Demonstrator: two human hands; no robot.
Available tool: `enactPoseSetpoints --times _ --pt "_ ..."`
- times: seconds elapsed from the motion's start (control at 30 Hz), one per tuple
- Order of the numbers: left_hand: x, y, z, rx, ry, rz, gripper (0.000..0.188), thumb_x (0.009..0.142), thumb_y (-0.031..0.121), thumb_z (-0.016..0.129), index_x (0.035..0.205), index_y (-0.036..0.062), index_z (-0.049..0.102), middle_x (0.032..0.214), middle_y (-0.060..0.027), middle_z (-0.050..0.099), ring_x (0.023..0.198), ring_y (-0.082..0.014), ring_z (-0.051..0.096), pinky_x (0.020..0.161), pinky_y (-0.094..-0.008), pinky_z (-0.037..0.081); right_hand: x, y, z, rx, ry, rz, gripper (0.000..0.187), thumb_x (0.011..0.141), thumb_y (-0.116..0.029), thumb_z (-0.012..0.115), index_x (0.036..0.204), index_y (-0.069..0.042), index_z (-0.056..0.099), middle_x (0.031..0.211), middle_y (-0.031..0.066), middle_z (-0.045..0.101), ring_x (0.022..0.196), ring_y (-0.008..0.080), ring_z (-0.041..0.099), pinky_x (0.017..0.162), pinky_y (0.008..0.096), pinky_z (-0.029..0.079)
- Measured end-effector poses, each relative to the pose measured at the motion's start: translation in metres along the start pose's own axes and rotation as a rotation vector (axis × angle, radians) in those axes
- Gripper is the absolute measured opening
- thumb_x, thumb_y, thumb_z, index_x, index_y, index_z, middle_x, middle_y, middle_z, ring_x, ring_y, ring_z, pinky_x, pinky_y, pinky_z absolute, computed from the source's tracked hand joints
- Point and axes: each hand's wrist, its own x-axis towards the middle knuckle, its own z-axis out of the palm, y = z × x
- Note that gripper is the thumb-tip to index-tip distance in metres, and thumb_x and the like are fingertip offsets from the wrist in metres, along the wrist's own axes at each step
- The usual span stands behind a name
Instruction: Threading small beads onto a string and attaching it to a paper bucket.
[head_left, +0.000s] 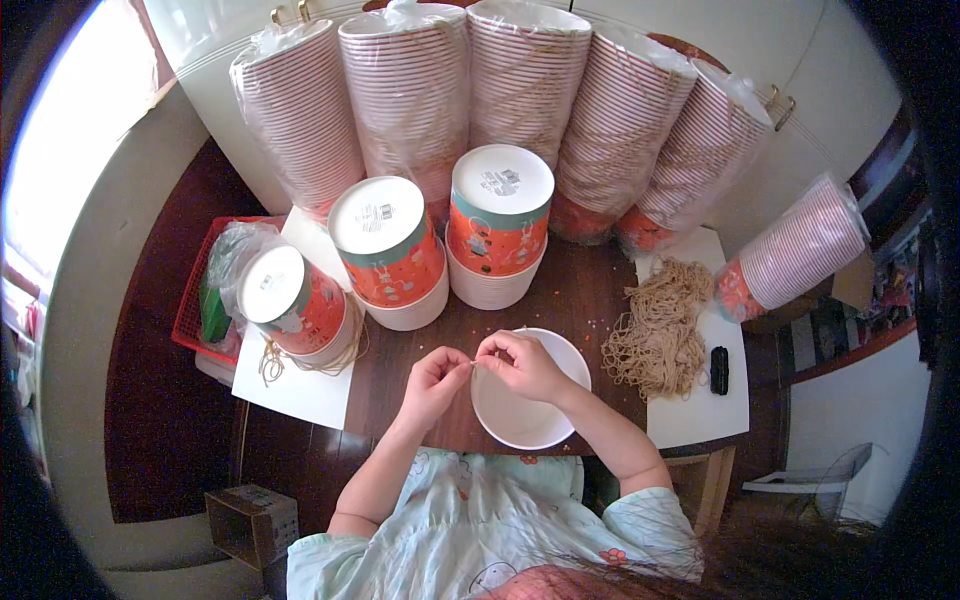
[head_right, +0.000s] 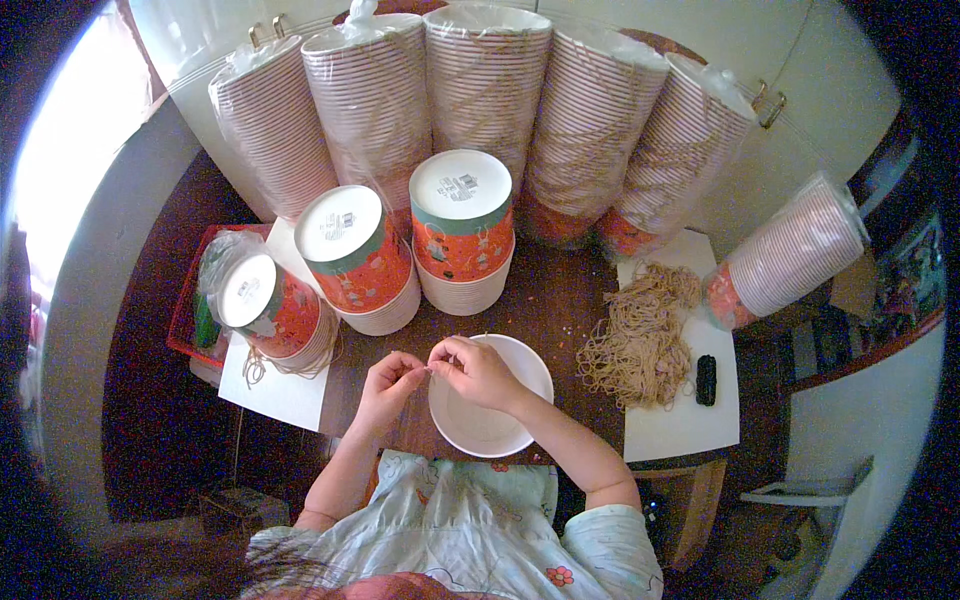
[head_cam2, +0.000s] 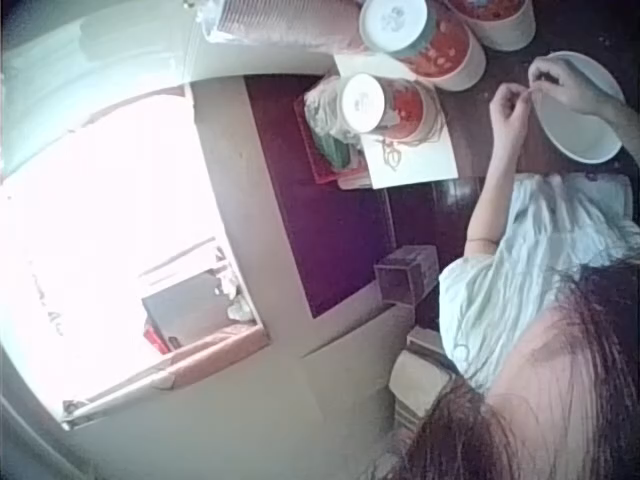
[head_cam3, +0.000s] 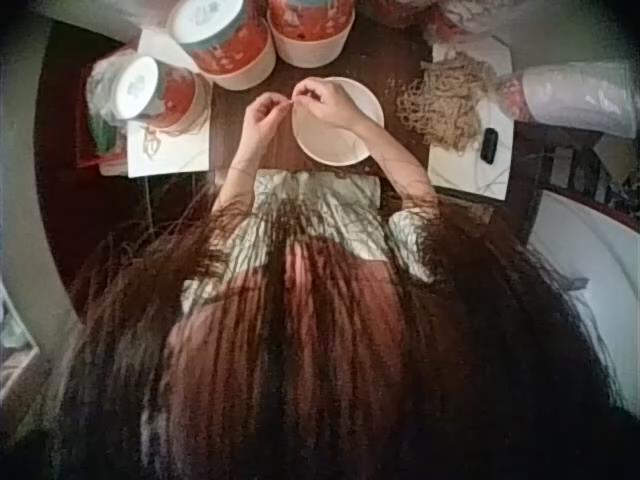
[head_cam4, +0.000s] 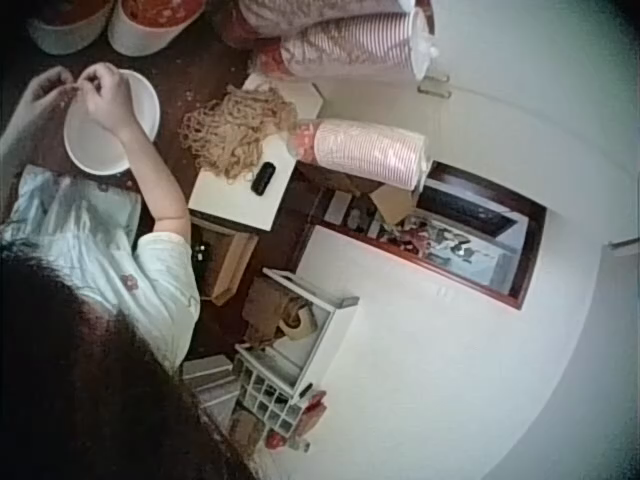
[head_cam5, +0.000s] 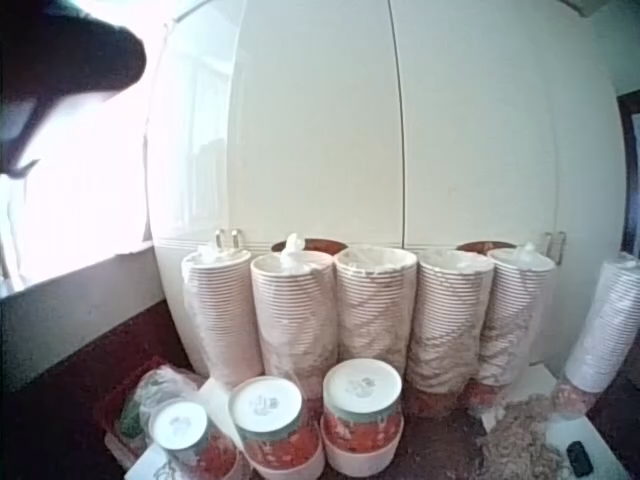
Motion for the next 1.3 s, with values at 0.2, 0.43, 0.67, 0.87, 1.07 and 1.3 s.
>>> enactPoseSetpoints --times 0.2,0.43,0.67,0.87,1.07,1.3 --pt "0.001 -0.004 0.0 0.025 0.014 0.024 0.004 0.081 0.004 0.055 0.084 0.0012 0.057 0.075 0.0013 0.056 0.067 -0.004 0.049 0.06 -0.0174 0.039 0.0 -0.001 0.0 0.004 0.009 -0.005 0.009 0.077 -0.01 0.058 0.081 -0.002 0.056 0.073 0.0084 0.056 0.064 0.0167 0.056 0.056 0.0282 0.043" --pt "0.003 -0.007 0.004 0.017 0.033 0.006 0.008 0.082 0.007 0.056 0.085 -0.0001 0.059 0.067 0.0048 0.053 0.06 -0.0008 0.043 0.053 -0.0154 0.035 -0.001 0.005 0.001 -0.096 0.057 -0.083 0.007 0.077 -0.008 0.057 0.078 -0.001 0.055 0.07 0.0056 0.055 0.061 0.013 0.053 0.054 0.0251 0.042" --pt "-0.002 0.0 0.007 0.164 0.089 0.021 0.007 0.079 0.008 0.059 0.083 0.0016 0.06 0.068 0.0032 0.053 0.06 -0.0025 0.044 0.053 -0.0166 0.036 -0.002 0.001 -0.001 -0.11 0.055 -0.078 0.006 0.077 -0.006 0.057 0.077 -0.001 0.055 0.069 0.0058 0.055 0.06 0.0133 0.052 0.054 0.0249 0.042" --pt "-0.003 0.016 0.005 0.454 0.126 0.381 0.013 0.067 0.005 0.067 0.079 0.0039 0.061 0.08 -0.002 0.048 0.068 -0.0086 0.045 0.053 -0.0206 0.035 0.002 -0.004 -0.002 -0.066 -0.004 -0.076 0.006 0.076 -0.006 0.057 0.077 0.0 0.055 0.069 0.0055 0.055 0.062 0.0127 0.052 0.055 0.0249 0.042" --pt "-0.001 0.023 0.005 0.557 0.102 0.409 0.012 0.067 0.004 0.067 0.076 0.0022 0.06 0.077 -0.0042 0.049 0.069 -0.0121 0.047 0.055 -0.0222 0.036 0.001 -0.009 -0.002 -0.042 -0.05 -0.069 0.008 0.078 -0.006 0.056 0.084 -0.001 0.055 0.07 0.0034 0.055 0.062 0.0095 0.051 0.056 0.0231 0.041" --pt "-0.002 0.029 0.004 0.789 0.132 0.554 0.015 0.062 0.005 0.068 0.075 0.0031 0.06 0.077 -0.0074 0.051 0.074 -0.0215 0.052 0.062 -0.0308 0.043 0.002 -0.015 -0.001 0.127 -0.022 -0.004 0.03 0.079 -0.003 0.055 0.105 -0.006 0.04 0.072 0.0031 0.054 0.061 0.0087 0.051 0.055 0.0227 0.041"
